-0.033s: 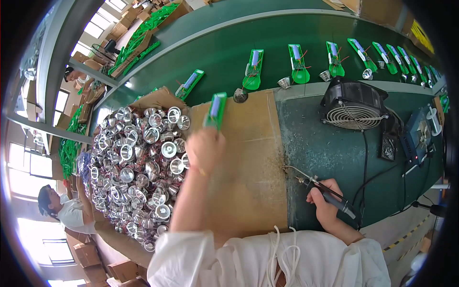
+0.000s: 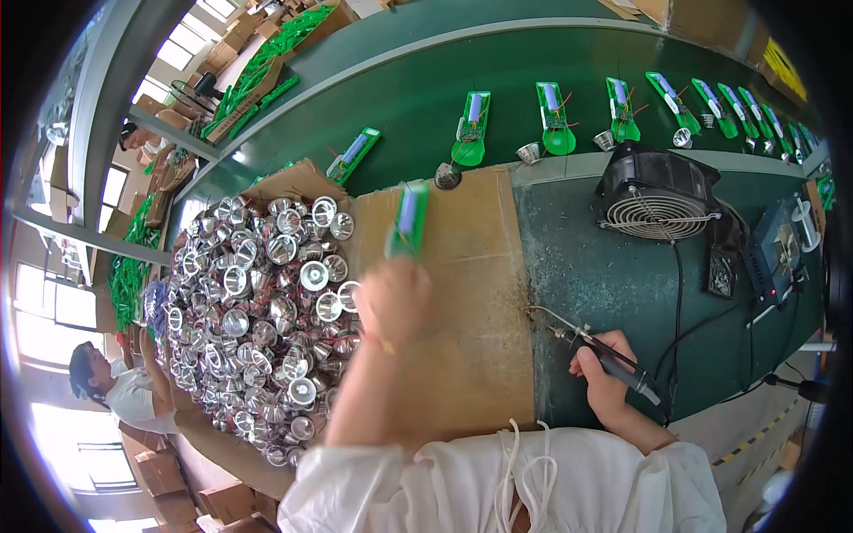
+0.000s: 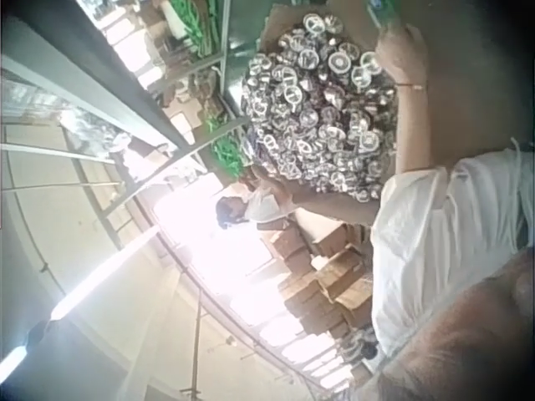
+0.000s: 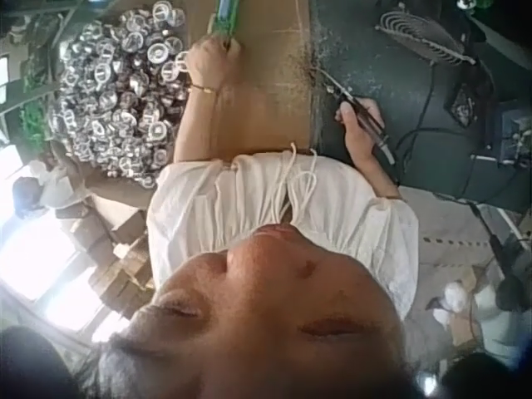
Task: The person solders wires to electronic circuit boards inside green flashlight housings on an assembly line using a soldering iron.
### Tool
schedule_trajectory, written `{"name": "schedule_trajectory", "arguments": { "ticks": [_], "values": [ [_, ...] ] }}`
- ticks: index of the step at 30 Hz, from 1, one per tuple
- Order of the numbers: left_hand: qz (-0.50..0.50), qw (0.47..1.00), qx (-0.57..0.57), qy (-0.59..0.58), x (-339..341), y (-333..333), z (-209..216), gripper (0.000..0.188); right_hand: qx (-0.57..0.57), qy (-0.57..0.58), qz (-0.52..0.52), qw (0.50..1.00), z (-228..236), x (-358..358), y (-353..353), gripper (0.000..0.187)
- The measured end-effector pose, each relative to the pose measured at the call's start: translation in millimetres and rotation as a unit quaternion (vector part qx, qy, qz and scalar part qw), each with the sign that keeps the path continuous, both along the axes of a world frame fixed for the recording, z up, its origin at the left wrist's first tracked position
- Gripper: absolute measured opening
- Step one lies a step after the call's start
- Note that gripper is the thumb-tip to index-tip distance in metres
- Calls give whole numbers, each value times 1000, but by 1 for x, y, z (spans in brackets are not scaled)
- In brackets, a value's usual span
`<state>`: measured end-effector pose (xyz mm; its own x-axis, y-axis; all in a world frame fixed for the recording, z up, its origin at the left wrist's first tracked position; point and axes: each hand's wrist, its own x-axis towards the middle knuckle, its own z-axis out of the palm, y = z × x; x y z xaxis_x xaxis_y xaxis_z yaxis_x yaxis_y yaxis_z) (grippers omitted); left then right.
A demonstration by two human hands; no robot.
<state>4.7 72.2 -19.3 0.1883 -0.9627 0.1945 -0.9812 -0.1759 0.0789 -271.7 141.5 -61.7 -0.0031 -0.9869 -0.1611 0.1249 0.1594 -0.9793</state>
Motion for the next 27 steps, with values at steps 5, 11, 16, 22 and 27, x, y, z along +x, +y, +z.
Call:
{"name": "schedule_trajectory", "arguments": {
  "ticks": [5, 11, 16, 22, 27],
  "values": [
    [-39, 975, -76, 207, -51, 110, -7, 21, -31, -1, 13, 999, 0, 7, 0, 11],
    [56, 977, -129, 157, -2, 155, 3, 18, -78, 29, -4, 997, 1, 1, 7, 12],
    [171, 981, -88, 9, 26, 156, 12, 17, -90, 26, 7, 996, 2, 7, 11, 15],
    [167, 971, -45, -167, 39, 124, -15, 14, -94, 27, 27, 995, 9, 10, 22, 15],
    [-28, 987, -130, 85, 28, 130, -1, 8, -78, 13, 28, 996, 15, 10, 26, 16]
  ]
}}
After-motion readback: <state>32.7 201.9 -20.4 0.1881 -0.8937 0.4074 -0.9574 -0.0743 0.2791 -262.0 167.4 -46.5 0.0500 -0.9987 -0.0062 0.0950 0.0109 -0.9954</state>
